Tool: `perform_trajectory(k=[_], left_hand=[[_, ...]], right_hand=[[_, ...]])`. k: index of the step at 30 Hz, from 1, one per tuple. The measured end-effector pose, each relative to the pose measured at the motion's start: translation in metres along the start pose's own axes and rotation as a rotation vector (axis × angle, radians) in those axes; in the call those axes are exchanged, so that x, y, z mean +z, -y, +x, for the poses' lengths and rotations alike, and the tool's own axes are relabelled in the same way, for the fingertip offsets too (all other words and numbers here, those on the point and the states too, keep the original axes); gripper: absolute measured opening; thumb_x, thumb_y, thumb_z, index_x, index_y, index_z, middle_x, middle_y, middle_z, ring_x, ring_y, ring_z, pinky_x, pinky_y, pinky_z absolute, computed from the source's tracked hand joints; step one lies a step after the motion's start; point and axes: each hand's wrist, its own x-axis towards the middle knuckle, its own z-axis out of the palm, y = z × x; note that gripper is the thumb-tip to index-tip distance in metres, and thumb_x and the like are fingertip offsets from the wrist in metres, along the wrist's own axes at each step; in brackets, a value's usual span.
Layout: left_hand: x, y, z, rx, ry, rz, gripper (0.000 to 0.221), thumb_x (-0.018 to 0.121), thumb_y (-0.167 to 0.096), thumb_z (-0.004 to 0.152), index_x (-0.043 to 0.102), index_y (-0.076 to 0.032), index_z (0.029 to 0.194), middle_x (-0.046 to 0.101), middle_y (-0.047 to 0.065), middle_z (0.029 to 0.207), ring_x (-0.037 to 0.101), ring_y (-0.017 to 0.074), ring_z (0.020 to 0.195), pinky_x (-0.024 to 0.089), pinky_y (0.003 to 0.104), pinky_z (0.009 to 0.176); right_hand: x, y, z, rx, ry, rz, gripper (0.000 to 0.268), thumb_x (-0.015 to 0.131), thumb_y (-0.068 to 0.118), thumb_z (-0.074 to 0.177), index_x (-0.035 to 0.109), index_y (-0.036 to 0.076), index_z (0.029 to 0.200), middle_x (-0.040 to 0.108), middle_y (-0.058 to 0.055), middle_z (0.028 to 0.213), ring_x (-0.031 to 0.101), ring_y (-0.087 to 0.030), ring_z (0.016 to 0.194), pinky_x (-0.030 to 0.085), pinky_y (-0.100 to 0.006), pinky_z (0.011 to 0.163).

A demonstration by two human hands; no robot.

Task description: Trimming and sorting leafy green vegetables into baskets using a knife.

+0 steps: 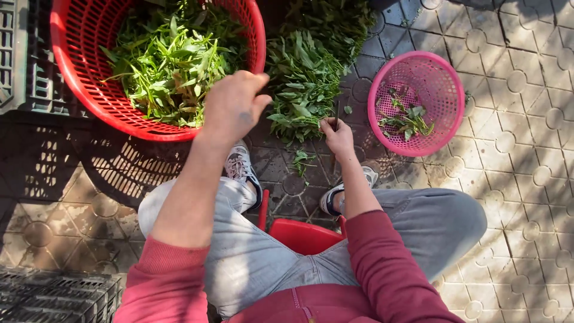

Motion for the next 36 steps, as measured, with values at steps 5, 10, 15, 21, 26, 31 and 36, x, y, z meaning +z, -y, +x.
perform_trajectory(k=[5,10,15,21,26,31,36], left_hand=[[0.093,-0.046,-0.002,0.249,0.063,0.066,0.023,0.082,-0.036,0.097,0.083,-0.022,0.115,0.08,0.008,0.107,0.077,0.0371,0.1,0.055,0.052,0.103],[0.148,-0.035,-0.007,0.216,0.257,0.09,0.031,0.063,-0.051,0.107,0.079,-0.027,0.116,0.082,0.0,0.105,0.077,0.0267,0.108,0.036,0.064,0.124],[0.109,-0.03,-0.009,0.028,0.288,-0.13,0.026,0.063,-0.044,0.105,0.08,-0.025,0.101,0.081,0.004,0.089,0.079,0.0348,0.093,0.06,0.052,0.095],[0.098,-0.047,-0.014,-0.045,0.348,-0.202,0.024,0.064,-0.036,0.104,0.079,-0.02,0.095,0.078,0.007,0.081,0.078,0.0373,0.084,0.063,0.05,0.081],[0.081,-0.051,-0.026,0.091,0.242,-0.064,0.027,0.069,-0.035,0.096,0.078,-0.018,0.077,0.074,0.007,0.066,0.078,0.0343,0.075,0.063,0.046,0.08],[-0.02,0.003,0.0,-0.281,0.116,0.581,0.026,0.064,-0.042,0.097,0.085,-0.026,0.1,0.082,0.004,0.084,0.081,0.031,0.089,0.043,0.052,0.098],[-0.061,0.029,-0.021,-0.329,-0.14,0.212,0.06,0.087,-0.033,0.102,0.069,0.004,0.145,0.068,0.031,0.138,0.062,0.0509,0.136,0.032,0.07,0.118]], right_hand=[[-0.024,0.079,-0.062,-0.051,0.134,0.071,0.013,0.085,0.019,0.1,0.081,0.009,0.107,0.075,-0.007,0.077,0.058,-0.009,0.052,0.05,-0.024,0.049],[-0.012,0.097,-0.081,-0.167,0.203,0.299,0.019,0.084,0.014,0.102,0.079,0.0,0.113,0.073,-0.013,0.078,0.059,-0.013,0.049,0.048,-0.026,0.047],[0.007,0.139,-0.126,0.027,0.321,0.585,0.07,0.048,0.05,0.119,0.056,-0.01,0.154,0.057,-0.012,0.108,0.051,-0.012,0.07,0.054,-0.03,0.06],[0.037,0.112,-0.121,0.026,0.224,0.707,0.042,0.074,0.023,0.112,0.067,0.003,0.147,0.057,-0.006,0.099,0.06,-0.016,0.066,0.057,-0.034,0.056],[0.026,0.125,-0.112,0.176,0.029,0.876,0.023,0.081,0.033,0.107,0.077,0.015,0.121,0.057,0.002,0.087,0.062,-0.013,0.064,0.055,-0.031,0.054],[-0.019,0.02,-0.017,0.318,-0.181,0.966,0.044,0.075,0.062,0.103,0.065,0.022,0.116,0.062,0.008,0.084,0.044,-0.004,0.058,0.044,-0.022,0.055],[-0.02,-0.039,0.062,0.249,-0.287,0.616,0.017,0.073,0.028,0.11,0.069,0.016,0.121,0.075,0.0,0.087,0.051,-0.008,0.052,0.052,-0.029,0.049]])
